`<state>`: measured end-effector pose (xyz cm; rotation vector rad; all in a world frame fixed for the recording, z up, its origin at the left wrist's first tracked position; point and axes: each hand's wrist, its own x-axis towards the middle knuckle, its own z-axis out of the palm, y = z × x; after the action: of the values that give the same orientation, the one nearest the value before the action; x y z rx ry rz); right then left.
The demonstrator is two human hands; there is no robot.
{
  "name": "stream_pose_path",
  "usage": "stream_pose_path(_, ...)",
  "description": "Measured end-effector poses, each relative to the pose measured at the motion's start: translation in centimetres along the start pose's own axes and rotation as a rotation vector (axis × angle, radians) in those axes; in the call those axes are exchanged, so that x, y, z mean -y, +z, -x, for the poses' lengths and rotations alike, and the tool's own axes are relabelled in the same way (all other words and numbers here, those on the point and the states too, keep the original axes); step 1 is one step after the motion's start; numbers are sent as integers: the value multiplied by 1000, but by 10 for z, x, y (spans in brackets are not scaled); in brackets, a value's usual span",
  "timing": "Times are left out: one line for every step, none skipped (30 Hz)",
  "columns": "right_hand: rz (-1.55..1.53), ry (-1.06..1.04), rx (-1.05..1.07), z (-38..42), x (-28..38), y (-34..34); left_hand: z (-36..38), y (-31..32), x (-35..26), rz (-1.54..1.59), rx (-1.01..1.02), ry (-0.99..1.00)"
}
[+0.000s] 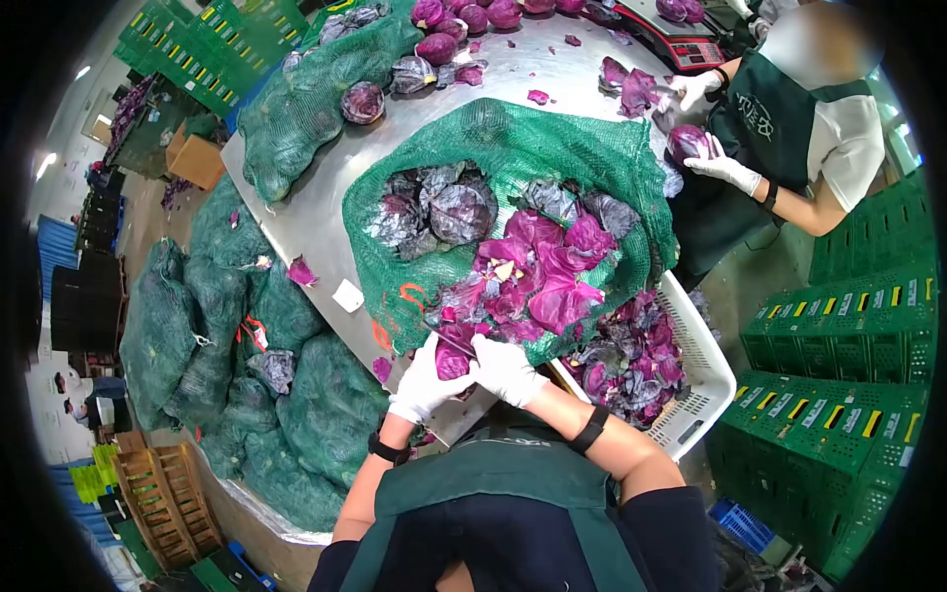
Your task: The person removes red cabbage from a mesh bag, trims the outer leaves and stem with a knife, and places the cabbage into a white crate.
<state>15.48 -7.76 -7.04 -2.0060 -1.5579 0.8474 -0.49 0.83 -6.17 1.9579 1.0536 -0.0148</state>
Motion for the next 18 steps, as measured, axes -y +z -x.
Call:
stream_pose_path(20,-3,-34,-2,-3,3,0,1,2,17,-13,8)
stream_pose_path(12,1,-98,-7,-9,5,1,4,8,17,-13,10)
stream_pose_path(4,3,-161,-16,-18,6,3,6,16,58,-56,80)
stream_pose_path(-200,8,-150,-24,-32,6,4,6,21,99,-105,149)
stream_pose_path(-527,274,42,-28,-27,-10,7,4,24,98,-111,142)
stream_pose_path(-549,318,54,-34,-36,-6,10,0,26,344,-113,137)
stream_pose_path(-567,360,67,-40,-40,-7,12,-2,27,591,-118,135)
stream_pose_path(-447,291,102,-43,-44,-9,16,-3,25,782,-91,94)
stream_pose_path(-446,283,108,-42,-45,-6,14,3,33,780,-101,93)
stream_pose_path(-290,174,-11,-36,-33,-13,9,14,47,957,-170,-48)
stream_pose_path(-133,64,-131,-29,-20,-22,5,21,54,1133,-239,-190)
stream_pose_path(-245,123,-58,-21,-2,-37,11,17,32,1315,-272,-305)
stream_pose_path(-322,81,-58,-13,6,-36,9,22,28,1324,-283,-306)
stream_pose_path(-315,16,-59,-4,14,-33,8,27,24,1415,-316,-339)
stream_pose_path(-308,-50,-63,3,22,-29,5,30,21,1506,-347,-368)
stream_pose_path(-319,-104,-58,9,33,-29,1,31,21,1655,-264,-413)
stream_pose_path(-330,-158,-54,13,43,-27,-3,33,28,1710,-171,-433)
stream_pose_path(-236,-176,-121,13,42,-17,-6,39,33,1651,-203,-428)
